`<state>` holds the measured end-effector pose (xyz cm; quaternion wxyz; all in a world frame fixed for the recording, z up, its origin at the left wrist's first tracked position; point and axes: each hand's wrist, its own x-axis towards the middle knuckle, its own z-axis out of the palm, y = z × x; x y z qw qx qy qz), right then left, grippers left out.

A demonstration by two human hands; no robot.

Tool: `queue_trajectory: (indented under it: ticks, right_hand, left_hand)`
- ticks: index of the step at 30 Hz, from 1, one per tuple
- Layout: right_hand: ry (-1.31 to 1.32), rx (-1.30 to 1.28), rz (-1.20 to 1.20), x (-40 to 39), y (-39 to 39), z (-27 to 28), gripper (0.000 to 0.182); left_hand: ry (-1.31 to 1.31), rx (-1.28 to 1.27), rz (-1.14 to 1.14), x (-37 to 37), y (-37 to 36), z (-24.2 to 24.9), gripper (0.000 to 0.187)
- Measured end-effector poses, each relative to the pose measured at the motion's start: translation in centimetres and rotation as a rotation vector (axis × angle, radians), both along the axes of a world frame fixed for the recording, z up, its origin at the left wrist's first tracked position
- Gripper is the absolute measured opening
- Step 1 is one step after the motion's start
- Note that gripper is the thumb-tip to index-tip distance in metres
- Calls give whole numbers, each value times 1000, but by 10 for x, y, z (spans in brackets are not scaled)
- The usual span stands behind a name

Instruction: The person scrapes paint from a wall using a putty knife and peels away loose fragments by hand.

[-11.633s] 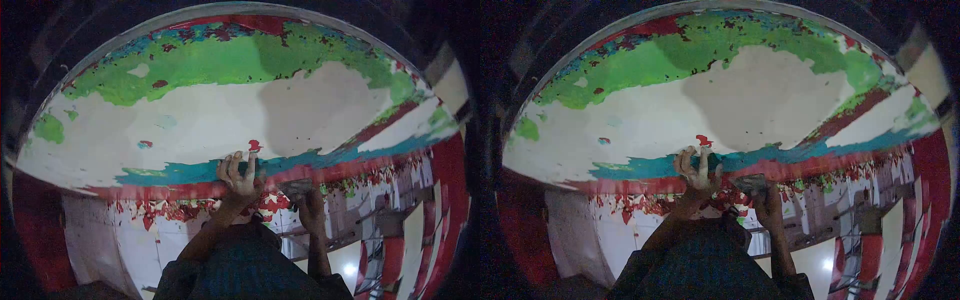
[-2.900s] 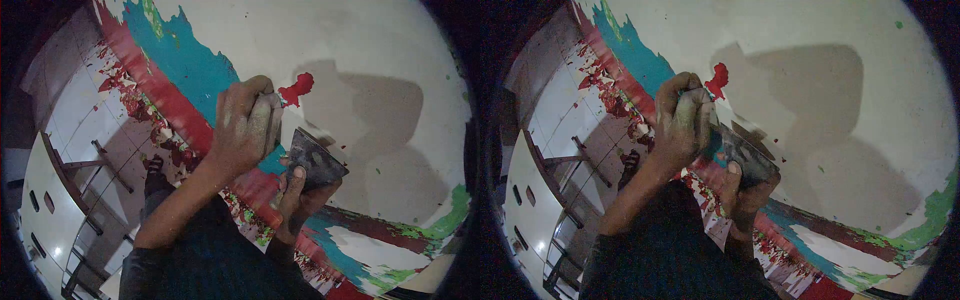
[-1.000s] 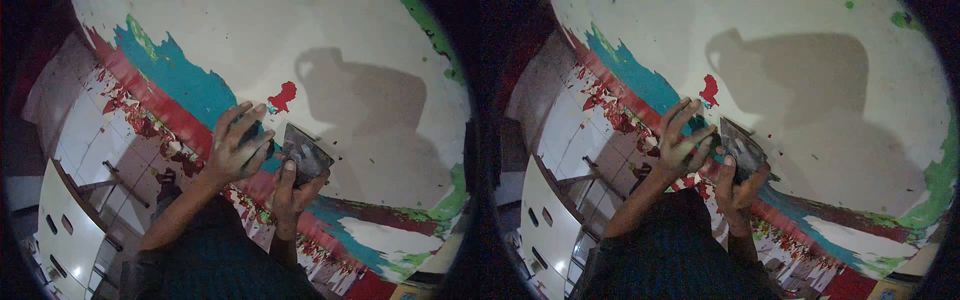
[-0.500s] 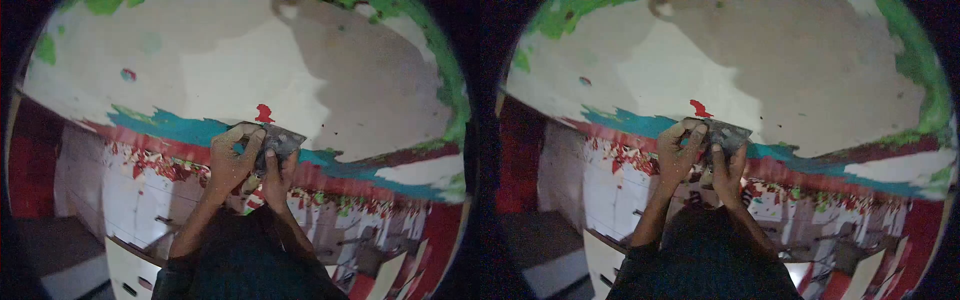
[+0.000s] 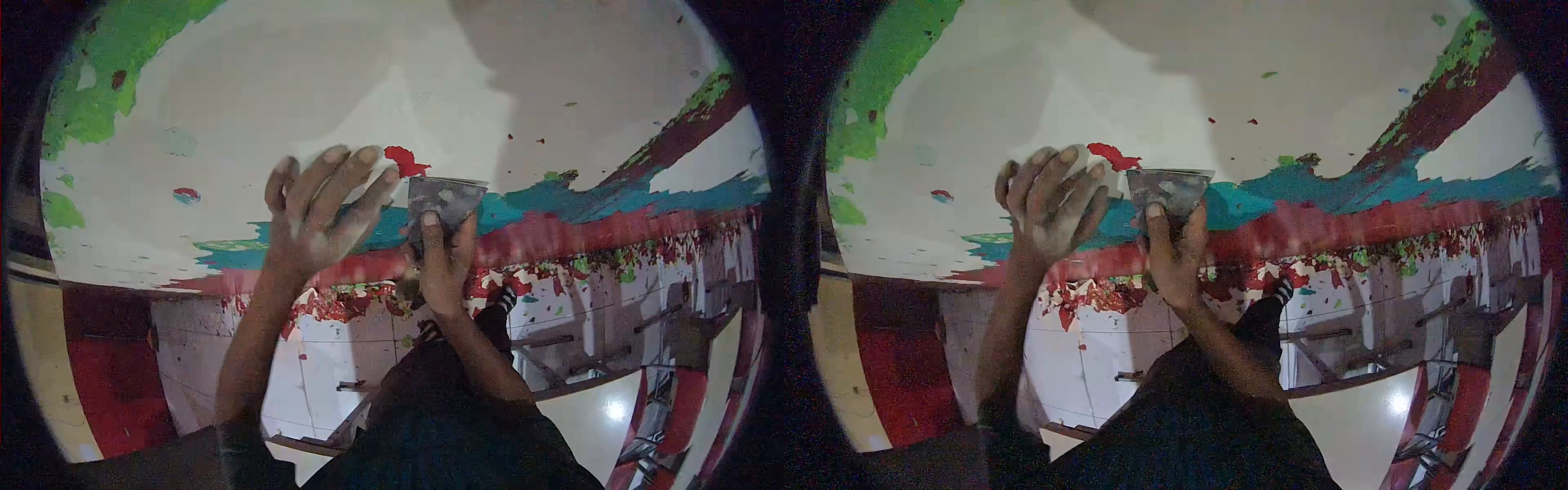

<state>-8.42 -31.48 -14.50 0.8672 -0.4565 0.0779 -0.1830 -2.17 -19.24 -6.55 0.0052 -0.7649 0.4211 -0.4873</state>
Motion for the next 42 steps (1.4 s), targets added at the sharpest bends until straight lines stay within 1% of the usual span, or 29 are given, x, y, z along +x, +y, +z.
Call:
queue_trajectory:
  ticks: [3, 6, 7, 9, 13, 19, 21, 25, 27, 31, 34, 36, 42]
  right_hand:
    - [11, 35, -18, 0, 6, 3, 34]
    - [-15, 81, -81, 3, 17, 0, 35]
    - [-32, 95, -110, 5, 20, -1, 36]
    - [-35, 114, -97, 2, 22, 1, 35]
    - [-44, 173, -122, 4, 26, 2, 36]
    - [-52, 188, -69, 4, 18, 6, 36]
    - [-99, 159, -65, 5, 16, 2, 36]
    - [-202, 11, -106, 0, 11, -8, 32]
    - [-125, 21, -120, -1, 12, -2, 32]
    - [-34, 71, -64, 2, 13, -5, 31]
    - [-10, 134, -38, -1, 13, 8, 31]
    - [-6, 128, -63, 2, 15, 5, 32]
    - [-54, 98, -66, 4, 13, 1, 32]
  left_hand:
    - [-20, 196, -62, 11, 1, 15, 35]
    - [-85, 318, -85, 17, 2, 12, 33]
    - [-85, 326, -69, 18, 3, 11, 33]
    - [-83, 343, -37, 18, 5, 9, 33]
    - [-95, 344, -31, 18, 4, 7, 32]
    - [-125, 330, -70, 18, 2, 10, 37]
    - [-170, 350, -94, 20, 4, 11, 43]
    - [-154, 294, -187, 23, 7, 7, 39]
    - [-155, 289, -198, 23, 8, 7, 37]
    - [-185, 311, -130, 22, 7, 8, 32]
    - [-212, 317, -101, 23, 4, 8, 32]
    - [-221, 336, -60, 21, 2, 9, 32]
    - [-198, 342, -49, 19, 2, 11, 34]
